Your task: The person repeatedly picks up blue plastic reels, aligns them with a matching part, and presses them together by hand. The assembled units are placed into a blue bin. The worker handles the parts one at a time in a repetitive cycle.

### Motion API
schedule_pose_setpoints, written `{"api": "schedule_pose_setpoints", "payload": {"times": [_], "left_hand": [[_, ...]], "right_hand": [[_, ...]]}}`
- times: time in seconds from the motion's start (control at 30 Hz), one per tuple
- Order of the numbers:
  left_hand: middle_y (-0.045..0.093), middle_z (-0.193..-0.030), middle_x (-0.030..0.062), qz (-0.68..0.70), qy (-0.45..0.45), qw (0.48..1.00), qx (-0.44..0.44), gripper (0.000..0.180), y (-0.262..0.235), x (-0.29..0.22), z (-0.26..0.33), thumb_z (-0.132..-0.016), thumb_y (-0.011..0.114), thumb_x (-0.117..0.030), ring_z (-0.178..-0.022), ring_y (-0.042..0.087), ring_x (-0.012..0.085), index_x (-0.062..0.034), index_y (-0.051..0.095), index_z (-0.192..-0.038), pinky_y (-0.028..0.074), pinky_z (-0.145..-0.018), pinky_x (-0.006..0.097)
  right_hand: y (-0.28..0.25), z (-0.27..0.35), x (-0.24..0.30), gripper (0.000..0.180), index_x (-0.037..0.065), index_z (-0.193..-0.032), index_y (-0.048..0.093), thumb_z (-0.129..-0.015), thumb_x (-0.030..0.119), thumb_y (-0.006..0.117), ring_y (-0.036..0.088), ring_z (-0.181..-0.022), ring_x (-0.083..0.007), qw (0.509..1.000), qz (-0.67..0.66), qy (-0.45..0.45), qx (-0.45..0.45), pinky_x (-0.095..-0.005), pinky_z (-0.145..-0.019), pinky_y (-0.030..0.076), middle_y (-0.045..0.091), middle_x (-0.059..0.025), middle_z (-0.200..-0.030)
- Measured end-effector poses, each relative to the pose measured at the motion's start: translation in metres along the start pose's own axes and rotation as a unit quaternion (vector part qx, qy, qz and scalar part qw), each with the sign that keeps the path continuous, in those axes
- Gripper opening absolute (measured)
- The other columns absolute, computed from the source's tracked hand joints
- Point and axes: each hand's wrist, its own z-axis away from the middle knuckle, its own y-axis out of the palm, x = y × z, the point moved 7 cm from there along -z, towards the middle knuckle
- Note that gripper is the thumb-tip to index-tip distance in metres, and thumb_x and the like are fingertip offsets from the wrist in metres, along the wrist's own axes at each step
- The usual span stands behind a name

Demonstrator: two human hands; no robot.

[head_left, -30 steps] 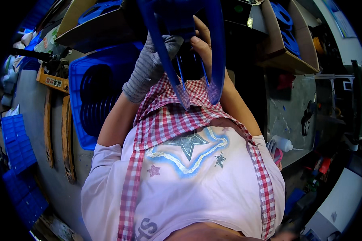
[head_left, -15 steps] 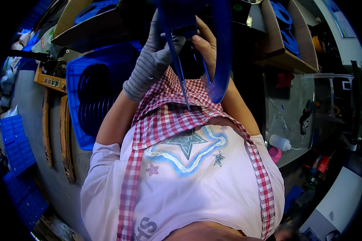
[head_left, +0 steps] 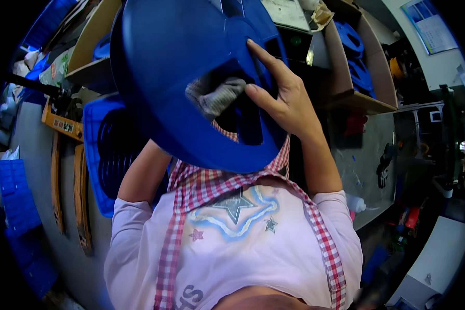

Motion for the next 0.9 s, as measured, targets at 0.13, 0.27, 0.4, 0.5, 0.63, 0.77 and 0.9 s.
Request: {"api": "schedule_pose_setpoints", "payload": {"times": [0.13, 0.27, 0.4, 0.5, 0.63, 0.77, 0.9], "left_hand": [[0.06, -0.115, 0.0114, 0.034, 0.032, 0.999, 0.014, 0.047, -0.023, -0.017, -0.06, -0.092, 0.058, -0.012, -0.105, 0.062, 0.0189, -0.0076, 0.042, -0.136, 0.054, -0.093, 0.033], [0.061, -0.115, 0.0118, 0.069, 0.093, 0.993, 0.032, 0.043, -0.077, -0.046, -0.16, -0.093, 0.056, -0.01, -0.105, 0.063, 0.0182, -0.0062, 0.044, -0.134, 0.055, -0.091, 0.032], [0.062, -0.114, 0.0122, 0.103, 0.121, 0.987, 0.034, 0.04, -0.15, -0.072, -0.218, -0.094, 0.054, -0.008, -0.104, 0.063, 0.0175, -0.0048, 0.046, -0.132, 0.055, -0.09, 0.031], [0.062, -0.115, 0.0127, 0.11, 0.109, 0.988, -0.001, 0.038, -0.176, -0.068, -0.241, -0.094, 0.052, -0.006, -0.105, 0.063, 0.0179, -0.0039, 0.047, -0.131, 0.055, -0.09, 0.031], [0.059, -0.12, 0.0144, 0.108, 0.072, 0.988, -0.083, 0.034, -0.195, -0.05, -0.255, -0.097, 0.046, -0.004, -0.109, 0.061, 0.0226, -0.0023, 0.047, -0.131, 0.053, -0.094, 0.031], [0.06, -0.118, 0.0185, 0.031, 0.065, 0.994, -0.084, 0.029, -0.22, -0.041, -0.239, -0.098, 0.041, -0.003, -0.109, 0.062, 0.0279, 0.0028, 0.051, -0.125, 0.054, -0.095, 0.036], [0.062, -0.119, 0.0127, 0.001, 0.052, 0.998, -0.047, 0.031, -0.206, -0.046, -0.224, -0.099, 0.045, -0.009, -0.111, 0.061, 0.0188, -0.003, 0.053, -0.128, 0.052, -0.095, 0.031]], "right_hand": [[-0.041, -0.05, -0.016, 0.066, 0.032, -0.138, 0.048, -0.078, 0.055, 0.063, 0.063, -0.106, -0.0344, 0.998, 0.042, 0.001, 0.038, -0.0413, -0.094, 0.047, 0.063, -0.0197, -0.118], [-0.062, -0.125, -0.074, 0.07, 0.038, -0.139, 0.045, -0.077, 0.069, 0.054, 0.059, -0.111, -0.0378, 0.978, 0.185, 0.027, 0.097, -0.0439, -0.095, 0.048, 0.058, -0.0213, -0.124], [-0.064, -0.228, -0.113, 0.07, 0.028, -0.142, 0.042, -0.082, 0.063, 0.055, 0.049, -0.122, -0.0363, 0.956, 0.267, 0.022, 0.116, -0.0425, -0.101, 0.041, 0.049, -0.0199, -0.135], [-0.056, -0.281, -0.134, 0.065, 0.026, -0.141, 0.044, -0.085, 0.058, 0.056, 0.045, -0.128, -0.0363, 0.959, 0.246, 0.035, 0.135, -0.0399, -0.108, 0.033, 0.051, -0.0181, -0.136], [-0.041, -0.318, -0.191, 0.064, 0.031, -0.141, 0.043, -0.085, 0.06, 0.055, 0.045, -0.127, -0.0363, 0.919, 0.364, 0.026, 0.145, -0.0411, -0.106, 0.035, 0.05, -0.0184, -0.136], [-0.026, -0.308, -0.142, 0.068, 0.032, -0.142, 0.041, -0.084, 0.066, 0.051, 0.044, -0.128, -0.0386, 0.892, 0.403, 0.115, 0.17, -0.0437, -0.107, 0.034, 0.047, -0.0209, -0.139], [-0.025, -0.313, -0.162, 0.07, 0.032, -0.146, 0.034, -0.086, 0.066, 0.047, 0.042, -0.129, -0.0405, 0.903, 0.373, 0.105, 0.186, -0.0453, -0.107, 0.033, 0.044, -0.0272, -0.137]]}}
